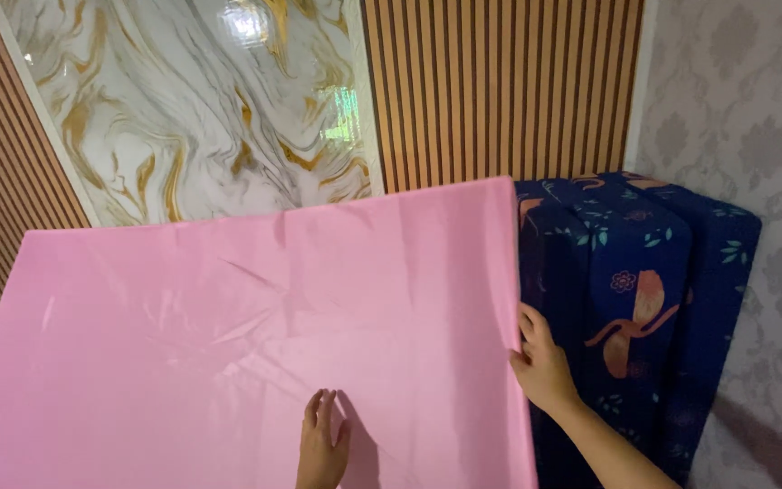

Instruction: The recorder is assembling a pink fabric play tent, smoothing the cover over the frame.

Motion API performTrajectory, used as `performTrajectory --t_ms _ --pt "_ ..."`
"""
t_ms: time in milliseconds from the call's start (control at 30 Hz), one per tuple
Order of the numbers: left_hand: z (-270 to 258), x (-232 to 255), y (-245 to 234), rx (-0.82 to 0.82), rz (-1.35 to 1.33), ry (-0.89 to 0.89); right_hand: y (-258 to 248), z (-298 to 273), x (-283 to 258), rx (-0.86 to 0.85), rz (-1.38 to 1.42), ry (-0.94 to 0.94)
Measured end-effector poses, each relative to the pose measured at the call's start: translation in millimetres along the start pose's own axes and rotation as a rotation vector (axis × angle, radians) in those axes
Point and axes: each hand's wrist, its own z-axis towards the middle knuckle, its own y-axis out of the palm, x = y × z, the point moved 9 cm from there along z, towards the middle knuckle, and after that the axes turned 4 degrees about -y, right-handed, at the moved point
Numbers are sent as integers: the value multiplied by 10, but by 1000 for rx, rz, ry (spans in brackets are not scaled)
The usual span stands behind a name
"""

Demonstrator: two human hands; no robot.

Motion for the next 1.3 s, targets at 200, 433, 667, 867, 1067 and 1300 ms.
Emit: performTrajectory --t_ms 200,433,667,867,1067,1300 --pt "160 170 -419 59 43 8 502 376 -384 -29 172 -199" --pt "643 1411 -1161 72 -66 80 1089 848 -1113 -85 185 -278" --pt "1009 2302 -1562 -35 -98 106 1626 1190 -1919 -184 245 -372" --pt "1331 2347 -1818 39 103 310 2076 1331 -2452 -227 278 -382" --pt "1523 2261 -2341 133 243 327 2411 1301 -2996 -345 221 -357" --pt "2046 1702 -2899 300 348 381 2978 941 -3218 -401 324 -540"
